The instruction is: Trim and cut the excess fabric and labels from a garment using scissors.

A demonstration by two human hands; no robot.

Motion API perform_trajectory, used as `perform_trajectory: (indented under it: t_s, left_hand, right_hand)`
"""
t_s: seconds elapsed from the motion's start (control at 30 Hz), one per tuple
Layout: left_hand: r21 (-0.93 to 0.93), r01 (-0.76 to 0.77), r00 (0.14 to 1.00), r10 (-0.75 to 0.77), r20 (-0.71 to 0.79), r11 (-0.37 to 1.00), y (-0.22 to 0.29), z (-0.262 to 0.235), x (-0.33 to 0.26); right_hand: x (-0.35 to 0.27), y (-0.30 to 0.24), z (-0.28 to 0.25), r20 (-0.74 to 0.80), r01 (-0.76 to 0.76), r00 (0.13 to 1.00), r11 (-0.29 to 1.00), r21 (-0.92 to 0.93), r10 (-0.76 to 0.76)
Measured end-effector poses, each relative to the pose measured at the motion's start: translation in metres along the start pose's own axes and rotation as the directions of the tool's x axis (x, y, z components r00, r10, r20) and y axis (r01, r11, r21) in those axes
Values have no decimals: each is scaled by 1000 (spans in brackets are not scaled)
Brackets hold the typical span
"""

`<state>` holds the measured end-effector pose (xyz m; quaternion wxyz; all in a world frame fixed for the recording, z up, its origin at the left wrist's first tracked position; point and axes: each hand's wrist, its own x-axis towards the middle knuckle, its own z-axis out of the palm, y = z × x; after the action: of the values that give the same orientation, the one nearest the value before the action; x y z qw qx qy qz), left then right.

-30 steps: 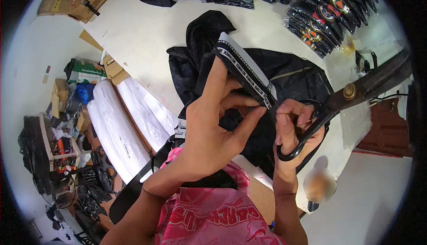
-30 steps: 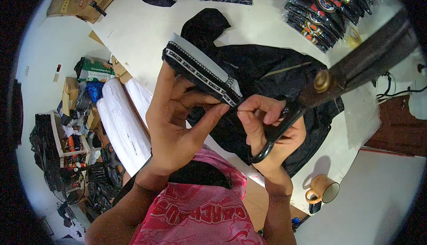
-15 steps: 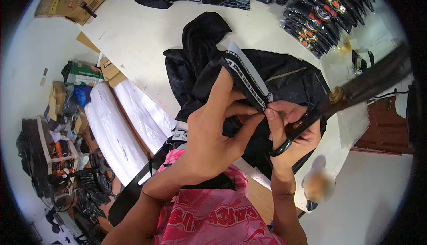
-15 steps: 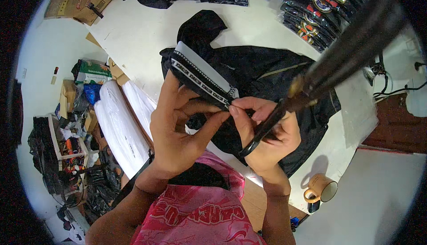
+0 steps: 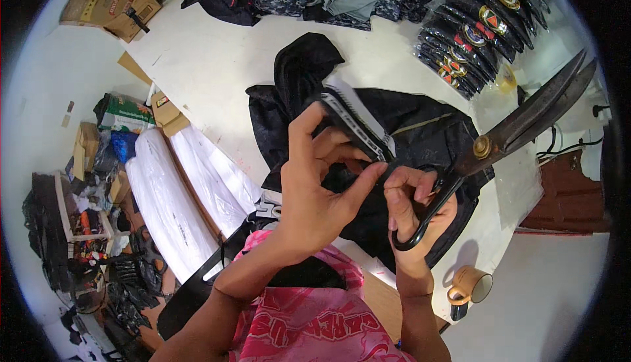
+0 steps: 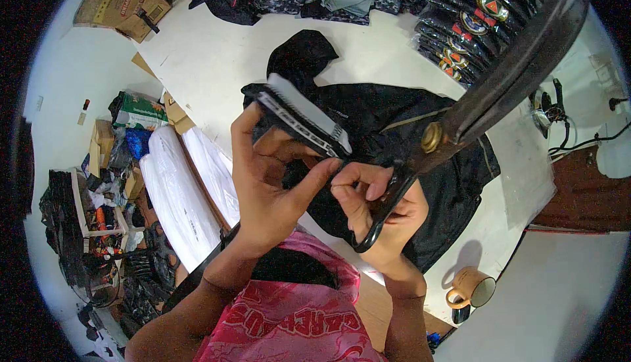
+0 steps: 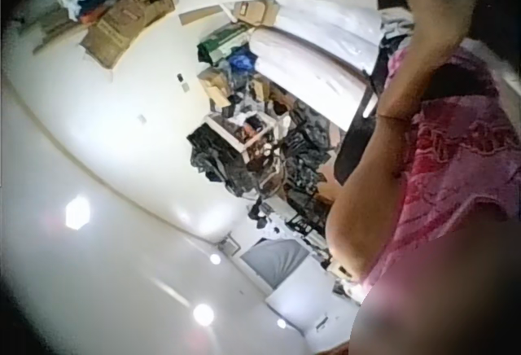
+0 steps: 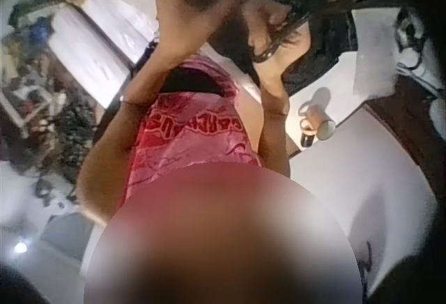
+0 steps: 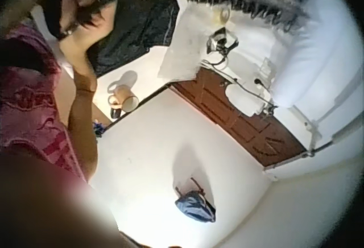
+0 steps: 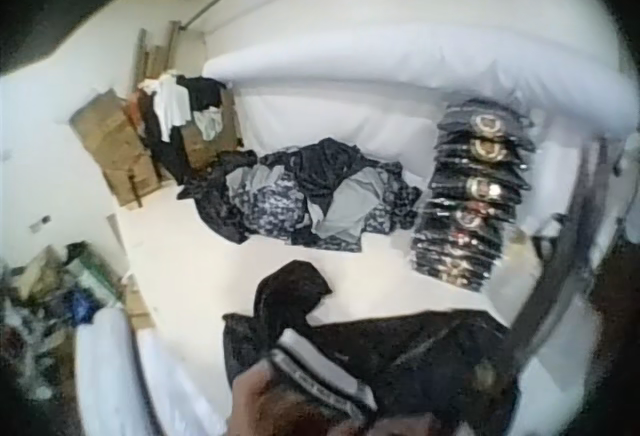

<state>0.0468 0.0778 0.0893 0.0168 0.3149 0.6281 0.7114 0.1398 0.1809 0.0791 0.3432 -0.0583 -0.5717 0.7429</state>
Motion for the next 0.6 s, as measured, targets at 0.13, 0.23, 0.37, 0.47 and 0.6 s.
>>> perform_trajectory:
  t_s: [0.13, 0.23, 0.37, 0.47, 0.6]
  left_hand:
    - [-80, -112, 994, 113, 3, 991, -4, 3, -1]
    - [91, -165, 984, 157, 84, 982, -7, 3, 0]
    - [71, -101, 982, 88, 166, 992, -12, 5, -4]
    - [39, -71, 988, 65, 141, 997, -19, 7, -6]
    - [-313, 231, 972, -231, 37, 921, -24, 16, -12]
  right_hand:
    - [-3, 3, 4, 32, 5, 999, 1000, -9, -5]
    - [-5, 1, 5, 50, 11, 999, 1000, -26, -9]
    - [-5, -2, 6, 64, -56, 996, 998, -16, 57]
    - [-4, -2, 8, 55, -49, 997, 999, -1, 49]
    - [-2, -5, 6, 22, -98, 995, 995, -18, 98]
